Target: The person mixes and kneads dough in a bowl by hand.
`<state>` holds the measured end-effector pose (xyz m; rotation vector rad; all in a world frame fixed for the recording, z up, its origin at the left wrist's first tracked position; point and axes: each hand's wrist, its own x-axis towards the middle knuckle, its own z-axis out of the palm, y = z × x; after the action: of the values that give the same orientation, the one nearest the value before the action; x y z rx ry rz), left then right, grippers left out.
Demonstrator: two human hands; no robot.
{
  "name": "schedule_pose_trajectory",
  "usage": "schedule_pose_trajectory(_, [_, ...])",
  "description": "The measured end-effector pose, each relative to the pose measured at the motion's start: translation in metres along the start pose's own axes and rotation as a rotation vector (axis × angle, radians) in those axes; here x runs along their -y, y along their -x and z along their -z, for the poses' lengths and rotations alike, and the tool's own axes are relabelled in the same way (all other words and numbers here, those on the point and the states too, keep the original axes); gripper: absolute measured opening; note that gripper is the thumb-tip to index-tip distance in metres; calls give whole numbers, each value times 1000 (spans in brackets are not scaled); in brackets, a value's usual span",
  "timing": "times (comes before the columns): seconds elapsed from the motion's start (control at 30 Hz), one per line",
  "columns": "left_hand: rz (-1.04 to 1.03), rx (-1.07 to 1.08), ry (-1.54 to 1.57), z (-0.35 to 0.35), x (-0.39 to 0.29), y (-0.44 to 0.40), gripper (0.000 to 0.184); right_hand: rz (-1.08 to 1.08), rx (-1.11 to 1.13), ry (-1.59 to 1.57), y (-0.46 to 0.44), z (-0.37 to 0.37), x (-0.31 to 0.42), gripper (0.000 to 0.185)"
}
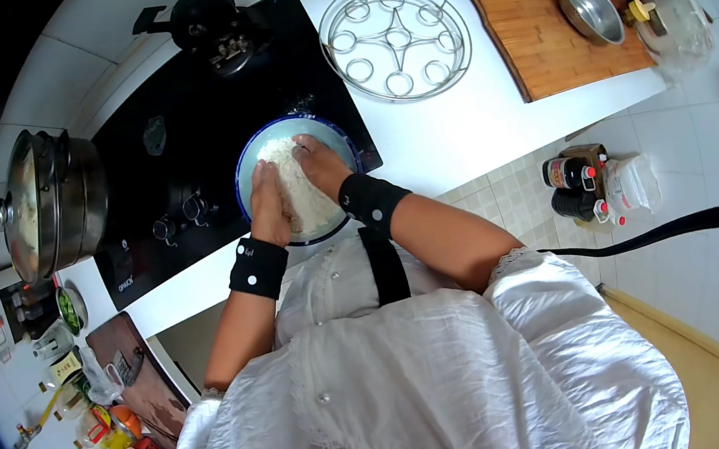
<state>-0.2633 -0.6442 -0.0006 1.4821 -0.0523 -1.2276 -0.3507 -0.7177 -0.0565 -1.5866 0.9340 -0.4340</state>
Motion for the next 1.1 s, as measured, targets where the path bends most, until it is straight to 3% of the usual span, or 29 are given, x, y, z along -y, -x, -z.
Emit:
schedule_pose_trajectory(0.07, [49, -3, 84, -4, -1, -5, 50, 320, 8, 256, 0, -5, -15, 37])
schedule_pose_trajectory(0.17, [90, 27, 183, 4, 16, -26, 47, 473, -110, 363, 1, -13, -22, 35])
schedule_pose_trajectory(0.27, [156, 81, 326, 8, 25, -36, 43, 89, -34, -119, 1, -23, -12, 32])
schedule_pose_trajectory(0.37, [202, 84, 419, 8, 31, -40, 39, -283, -190, -553, 9, -29, 21, 31])
schedule_pose_trajectory(0.57, [120, 79, 441, 8, 37, -36, 37, -190, -305, -367, 23, -39, 35, 45])
schedule_pose_trajectory(0.67, [91, 37, 311, 0, 27, -20, 39, -201, -492, -313, 20, -46, 36, 28])
schedule_pose_trajectory(0.77, [112, 7, 281, -10, 15, -9, 35, -203, -528, -360, 13, -40, 34, 23])
schedule_pose_trajectory(0.87, [118, -60, 279, -21, 7, 7, 36, -315, -448, -637, 3, -38, 14, 21])
schedule_pose_trajectory(1.1, [130, -26, 228, -1, 17, -18, 36, -396, -294, -791, 38, -27, 75, 22])
